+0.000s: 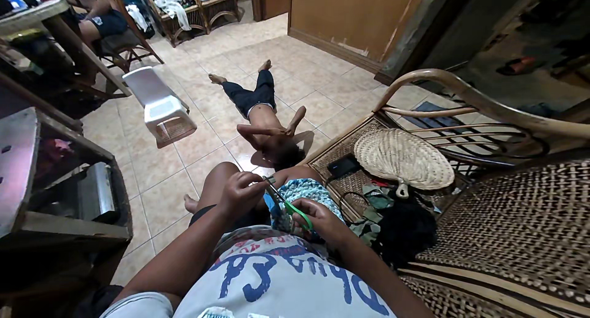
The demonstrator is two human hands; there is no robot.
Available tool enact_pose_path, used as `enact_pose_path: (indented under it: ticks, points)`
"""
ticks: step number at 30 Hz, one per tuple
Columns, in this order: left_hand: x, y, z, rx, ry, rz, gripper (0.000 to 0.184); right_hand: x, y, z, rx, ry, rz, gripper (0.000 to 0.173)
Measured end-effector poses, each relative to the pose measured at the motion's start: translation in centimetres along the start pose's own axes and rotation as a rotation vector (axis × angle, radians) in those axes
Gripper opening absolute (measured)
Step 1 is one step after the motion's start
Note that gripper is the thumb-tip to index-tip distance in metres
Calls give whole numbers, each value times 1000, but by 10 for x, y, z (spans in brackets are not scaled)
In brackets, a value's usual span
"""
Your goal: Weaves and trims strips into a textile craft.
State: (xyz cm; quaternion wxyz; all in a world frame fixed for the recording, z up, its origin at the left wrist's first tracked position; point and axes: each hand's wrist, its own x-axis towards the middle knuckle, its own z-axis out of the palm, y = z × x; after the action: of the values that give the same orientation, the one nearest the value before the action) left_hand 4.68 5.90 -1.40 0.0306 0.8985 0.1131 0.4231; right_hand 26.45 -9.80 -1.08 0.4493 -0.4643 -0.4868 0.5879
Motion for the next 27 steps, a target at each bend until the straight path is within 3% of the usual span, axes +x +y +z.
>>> enact_pose_path:
  ticks: [27]
  points:
    - [-3,-2,2,-51,-3,-23,9,-2,2,-10,-48,-49,-11,26]
